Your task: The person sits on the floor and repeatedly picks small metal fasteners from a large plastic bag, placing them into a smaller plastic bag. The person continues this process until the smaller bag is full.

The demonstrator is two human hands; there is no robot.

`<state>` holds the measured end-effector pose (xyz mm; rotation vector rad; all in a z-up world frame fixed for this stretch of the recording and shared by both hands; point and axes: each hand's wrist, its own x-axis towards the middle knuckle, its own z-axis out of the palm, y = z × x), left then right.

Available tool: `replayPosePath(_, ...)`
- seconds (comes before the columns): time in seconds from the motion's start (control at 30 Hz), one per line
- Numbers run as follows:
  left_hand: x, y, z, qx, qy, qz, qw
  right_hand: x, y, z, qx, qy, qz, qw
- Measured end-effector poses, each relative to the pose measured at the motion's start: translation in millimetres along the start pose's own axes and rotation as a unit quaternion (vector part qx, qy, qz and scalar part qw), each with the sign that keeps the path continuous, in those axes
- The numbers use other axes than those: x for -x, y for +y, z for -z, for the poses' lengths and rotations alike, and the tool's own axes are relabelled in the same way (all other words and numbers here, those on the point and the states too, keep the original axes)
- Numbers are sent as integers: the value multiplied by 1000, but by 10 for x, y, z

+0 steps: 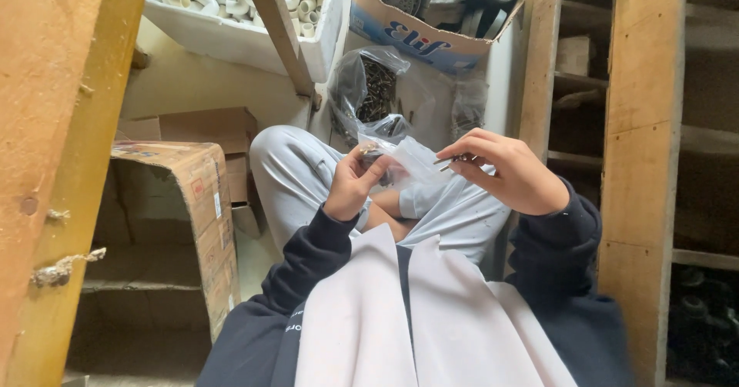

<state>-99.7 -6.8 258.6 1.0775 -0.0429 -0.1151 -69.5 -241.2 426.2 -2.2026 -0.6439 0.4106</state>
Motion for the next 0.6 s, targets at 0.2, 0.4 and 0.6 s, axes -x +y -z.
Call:
replayPosePath(0.2, -25, -70, 28, 1, -13, 15, 1000, -35, 9, -17, -61, 30, 58, 996)
replayPosePath(0.4, 91, 327, -241, 108, 2, 87, 990, -65, 122, -89, -70, 68, 94, 991)
replayPosePath(0.6, 64, 280, -268, 150, 23, 134, 979, -94, 74, -182, -82, 47, 124, 988)
